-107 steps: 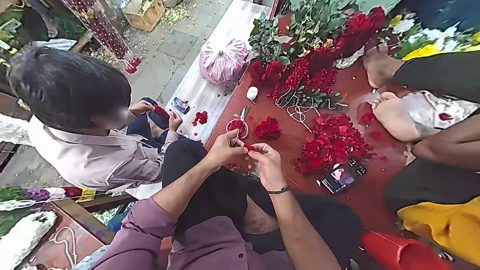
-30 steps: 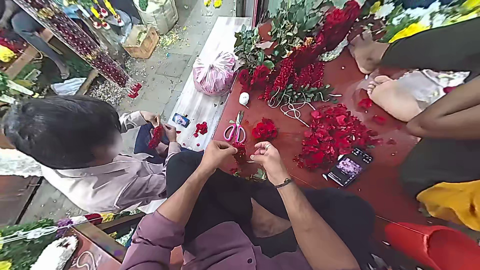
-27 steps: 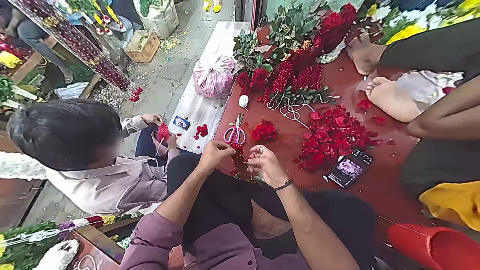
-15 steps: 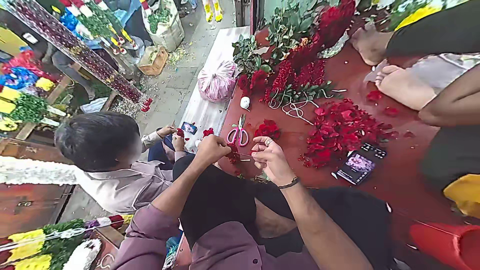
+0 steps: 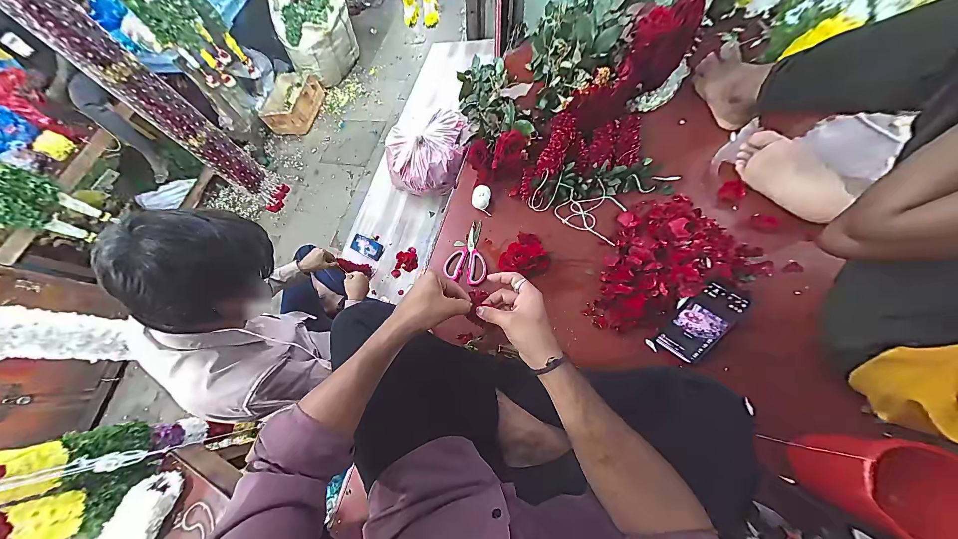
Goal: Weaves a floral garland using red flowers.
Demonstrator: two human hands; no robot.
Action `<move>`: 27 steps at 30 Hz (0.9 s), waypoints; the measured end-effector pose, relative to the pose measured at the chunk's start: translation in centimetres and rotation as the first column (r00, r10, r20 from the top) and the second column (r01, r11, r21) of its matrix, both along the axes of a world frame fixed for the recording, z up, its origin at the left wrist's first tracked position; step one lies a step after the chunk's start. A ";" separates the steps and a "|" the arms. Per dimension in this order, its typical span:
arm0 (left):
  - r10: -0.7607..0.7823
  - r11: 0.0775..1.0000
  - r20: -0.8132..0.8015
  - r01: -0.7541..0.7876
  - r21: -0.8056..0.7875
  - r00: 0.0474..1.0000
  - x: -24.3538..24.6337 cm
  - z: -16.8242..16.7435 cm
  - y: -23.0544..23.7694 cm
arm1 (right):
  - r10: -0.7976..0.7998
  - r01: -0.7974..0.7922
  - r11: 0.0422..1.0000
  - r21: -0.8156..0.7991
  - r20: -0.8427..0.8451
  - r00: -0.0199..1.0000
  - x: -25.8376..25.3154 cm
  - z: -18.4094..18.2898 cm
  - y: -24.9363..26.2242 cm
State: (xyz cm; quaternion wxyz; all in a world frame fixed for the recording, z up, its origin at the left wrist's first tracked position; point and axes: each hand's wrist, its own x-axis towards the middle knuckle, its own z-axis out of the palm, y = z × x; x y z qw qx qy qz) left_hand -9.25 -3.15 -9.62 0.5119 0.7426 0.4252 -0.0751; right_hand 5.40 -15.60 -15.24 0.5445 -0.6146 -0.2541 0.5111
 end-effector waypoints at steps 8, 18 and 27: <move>0.079 0.991 0.085 -0.069 -0.119 0.993 -0.4 -1.1 -0.3 | -0.003 0.008 0.998 -0.065 0.074 0.997 0.0 -0.3 0.1; 0.206 0.978 -0.004 -0.206 -0.020 0.979 -1.3 -1.0 0.5 | 0.330 -0.289 0.936 -0.202 0.212 0.920 4.5 0.1 -0.6; -0.327 0.877 -0.409 0.435 0.204 0.852 0.6 3.0 -0.4 | 0.368 -0.418 0.893 0.166 0.267 0.891 4.2 2.1 -0.9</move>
